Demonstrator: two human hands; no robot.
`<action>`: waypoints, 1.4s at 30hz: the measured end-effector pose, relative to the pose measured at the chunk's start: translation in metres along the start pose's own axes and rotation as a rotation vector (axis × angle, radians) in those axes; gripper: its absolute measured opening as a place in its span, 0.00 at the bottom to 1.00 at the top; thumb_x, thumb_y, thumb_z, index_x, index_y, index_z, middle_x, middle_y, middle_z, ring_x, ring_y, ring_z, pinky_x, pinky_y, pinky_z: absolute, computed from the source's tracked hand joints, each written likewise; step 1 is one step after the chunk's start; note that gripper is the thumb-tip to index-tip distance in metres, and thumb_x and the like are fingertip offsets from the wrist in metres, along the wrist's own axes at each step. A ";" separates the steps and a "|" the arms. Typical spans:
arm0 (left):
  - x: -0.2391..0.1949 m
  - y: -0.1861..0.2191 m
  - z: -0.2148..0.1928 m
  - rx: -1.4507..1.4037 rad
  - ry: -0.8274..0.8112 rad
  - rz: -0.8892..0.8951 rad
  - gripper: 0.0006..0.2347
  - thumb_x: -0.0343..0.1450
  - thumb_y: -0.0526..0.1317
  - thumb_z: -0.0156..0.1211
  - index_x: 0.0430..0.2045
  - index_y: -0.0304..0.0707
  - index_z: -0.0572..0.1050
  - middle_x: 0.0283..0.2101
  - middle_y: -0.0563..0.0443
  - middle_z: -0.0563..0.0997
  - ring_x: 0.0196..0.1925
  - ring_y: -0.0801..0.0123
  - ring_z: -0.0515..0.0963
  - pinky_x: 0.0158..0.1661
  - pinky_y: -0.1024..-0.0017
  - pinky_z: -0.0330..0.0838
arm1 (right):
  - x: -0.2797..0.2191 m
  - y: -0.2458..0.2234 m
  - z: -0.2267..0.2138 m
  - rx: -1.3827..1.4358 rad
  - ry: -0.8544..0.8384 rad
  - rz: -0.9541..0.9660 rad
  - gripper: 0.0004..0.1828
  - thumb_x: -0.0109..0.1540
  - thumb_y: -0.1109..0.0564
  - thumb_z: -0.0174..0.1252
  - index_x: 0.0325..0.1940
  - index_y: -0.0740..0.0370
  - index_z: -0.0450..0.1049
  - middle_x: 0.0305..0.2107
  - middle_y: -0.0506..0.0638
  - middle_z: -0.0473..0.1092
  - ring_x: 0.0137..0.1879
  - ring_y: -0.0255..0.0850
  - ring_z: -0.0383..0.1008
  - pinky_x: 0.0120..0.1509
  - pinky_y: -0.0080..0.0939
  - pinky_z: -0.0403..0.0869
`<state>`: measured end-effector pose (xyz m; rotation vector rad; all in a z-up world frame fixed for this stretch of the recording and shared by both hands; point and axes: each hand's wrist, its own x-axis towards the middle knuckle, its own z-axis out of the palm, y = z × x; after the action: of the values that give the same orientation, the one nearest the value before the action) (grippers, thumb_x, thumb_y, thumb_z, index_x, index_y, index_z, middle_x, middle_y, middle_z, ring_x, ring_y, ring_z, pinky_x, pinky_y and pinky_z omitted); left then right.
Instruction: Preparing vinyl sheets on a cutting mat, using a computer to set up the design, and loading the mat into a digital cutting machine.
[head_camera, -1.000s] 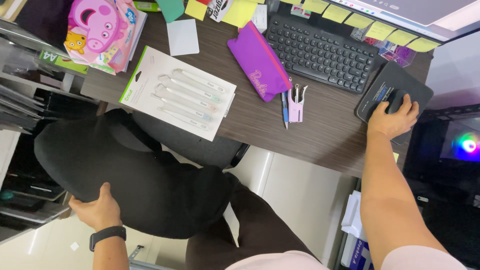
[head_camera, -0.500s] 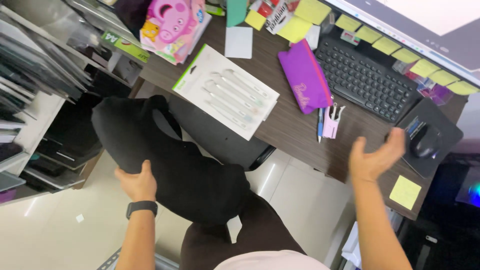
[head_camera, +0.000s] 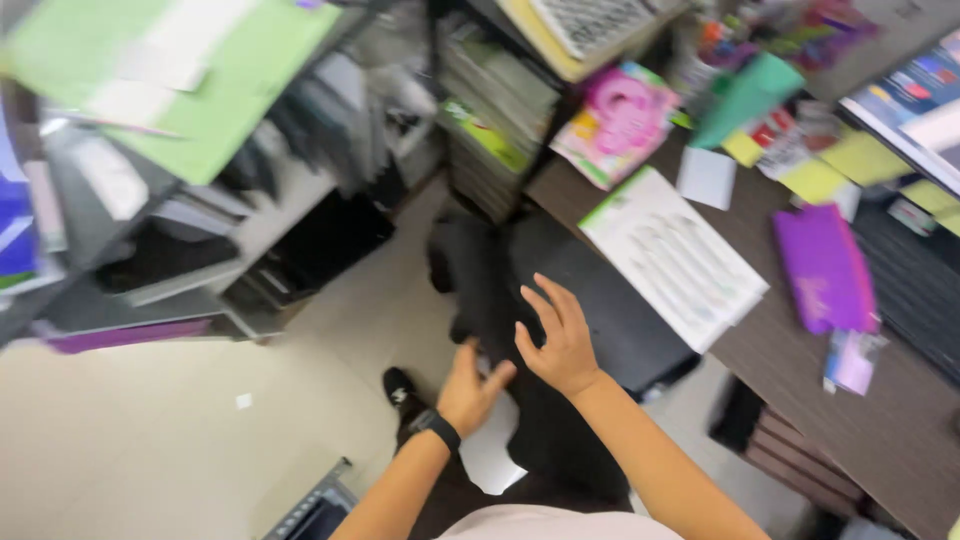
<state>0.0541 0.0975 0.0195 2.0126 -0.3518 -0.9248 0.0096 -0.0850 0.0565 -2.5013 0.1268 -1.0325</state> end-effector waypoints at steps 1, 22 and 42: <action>-0.001 -0.021 -0.023 -0.008 0.026 -0.008 0.32 0.72 0.60 0.59 0.62 0.35 0.61 0.58 0.28 0.73 0.53 0.37 0.80 0.51 0.48 0.77 | 0.011 -0.013 0.018 0.021 -0.007 -0.018 0.26 0.59 0.57 0.63 0.61 0.63 0.75 0.59 0.62 0.68 0.60 0.60 0.73 0.63 0.55 0.73; 0.021 -0.186 -0.318 -0.016 0.210 -0.298 0.19 0.70 0.56 0.63 0.51 0.49 0.78 0.45 0.46 0.84 0.54 0.49 0.82 0.51 0.55 0.78 | 0.206 -0.120 0.246 0.119 -0.346 -0.138 0.08 0.59 0.61 0.65 0.42 0.53 0.83 0.43 0.46 0.78 0.50 0.44 0.78 0.57 0.43 0.77; 0.260 0.037 -0.528 0.143 0.929 0.311 0.07 0.67 0.29 0.63 0.37 0.35 0.80 0.40 0.48 0.75 0.41 0.51 0.83 0.38 0.63 0.82 | 0.456 -0.041 0.442 0.465 -0.585 -0.394 0.13 0.56 0.63 0.69 0.44 0.56 0.81 0.43 0.52 0.77 0.49 0.52 0.78 0.54 0.50 0.77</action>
<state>0.6167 0.2478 0.1084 2.1944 -0.1907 0.2672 0.6395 -0.0020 0.0922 -2.3118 -0.7166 -0.3503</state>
